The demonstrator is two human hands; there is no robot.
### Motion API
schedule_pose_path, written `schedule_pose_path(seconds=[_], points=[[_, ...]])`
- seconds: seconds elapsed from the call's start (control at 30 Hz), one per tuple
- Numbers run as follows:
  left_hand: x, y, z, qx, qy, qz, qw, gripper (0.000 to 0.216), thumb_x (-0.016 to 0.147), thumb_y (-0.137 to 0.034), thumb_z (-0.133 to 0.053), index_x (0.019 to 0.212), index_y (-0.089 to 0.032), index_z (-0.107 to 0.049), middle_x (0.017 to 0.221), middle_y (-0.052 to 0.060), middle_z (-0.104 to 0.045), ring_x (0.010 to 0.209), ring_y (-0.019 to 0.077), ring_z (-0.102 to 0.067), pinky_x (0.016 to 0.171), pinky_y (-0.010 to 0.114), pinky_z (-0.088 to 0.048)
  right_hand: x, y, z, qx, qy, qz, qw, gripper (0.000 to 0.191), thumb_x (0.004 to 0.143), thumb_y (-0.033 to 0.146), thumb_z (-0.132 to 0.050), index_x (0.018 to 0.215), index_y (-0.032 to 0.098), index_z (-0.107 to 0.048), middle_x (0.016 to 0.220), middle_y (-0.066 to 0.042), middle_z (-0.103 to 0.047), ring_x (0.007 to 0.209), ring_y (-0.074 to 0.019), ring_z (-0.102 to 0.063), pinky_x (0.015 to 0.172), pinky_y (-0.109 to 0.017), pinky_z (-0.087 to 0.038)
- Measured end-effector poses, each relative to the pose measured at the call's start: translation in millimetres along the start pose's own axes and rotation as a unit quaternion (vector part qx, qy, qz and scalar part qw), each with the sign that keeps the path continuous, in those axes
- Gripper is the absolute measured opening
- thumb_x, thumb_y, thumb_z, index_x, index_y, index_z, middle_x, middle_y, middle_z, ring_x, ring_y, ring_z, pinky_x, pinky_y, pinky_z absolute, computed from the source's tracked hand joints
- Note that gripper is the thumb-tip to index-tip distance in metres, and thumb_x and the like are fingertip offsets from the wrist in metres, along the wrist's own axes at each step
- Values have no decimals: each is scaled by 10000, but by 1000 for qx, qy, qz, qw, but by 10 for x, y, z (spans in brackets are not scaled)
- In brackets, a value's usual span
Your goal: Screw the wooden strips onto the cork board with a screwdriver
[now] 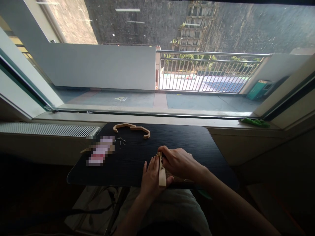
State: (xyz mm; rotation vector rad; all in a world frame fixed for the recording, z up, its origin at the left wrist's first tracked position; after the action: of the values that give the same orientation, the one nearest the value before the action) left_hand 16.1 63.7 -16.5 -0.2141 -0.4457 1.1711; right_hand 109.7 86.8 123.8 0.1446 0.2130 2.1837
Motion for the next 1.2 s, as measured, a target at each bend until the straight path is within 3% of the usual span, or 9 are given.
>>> schedule_pose_path(seconds=[0.9,1.2], points=[[11,-6,29,0,13,11,1000,811,859,-472,-572,1506,-115,-238,1541,226,-393,1429,355,-379,1154,589,-292,-32,-16,56,27,0,-12,1000,216,1022,326,-450,1173,202,-543,841,-37,-732,680,-183,-675,562,-282,-264],[12,-7,44,-13,23,18,999,774,863,-487,-559,1495,-141,-278,1554,207,-379,1438,349,-364,1162,592,-271,-33,-26,64,30,-15,-9,999,154,1001,338,-509,1074,221,-578,860,-21,-729,702,-173,-668,557,-287,-240]])
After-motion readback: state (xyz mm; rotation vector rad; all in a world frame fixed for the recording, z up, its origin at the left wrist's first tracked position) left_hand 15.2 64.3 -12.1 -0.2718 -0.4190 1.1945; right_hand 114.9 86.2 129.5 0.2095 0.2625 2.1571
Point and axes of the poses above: each hand's wrist, its own x-axis towards the middle knuckle, its own z-axis out of the back of the hand, y = z × x, the point moved 7 cm from there along x, towards the middle knuckle
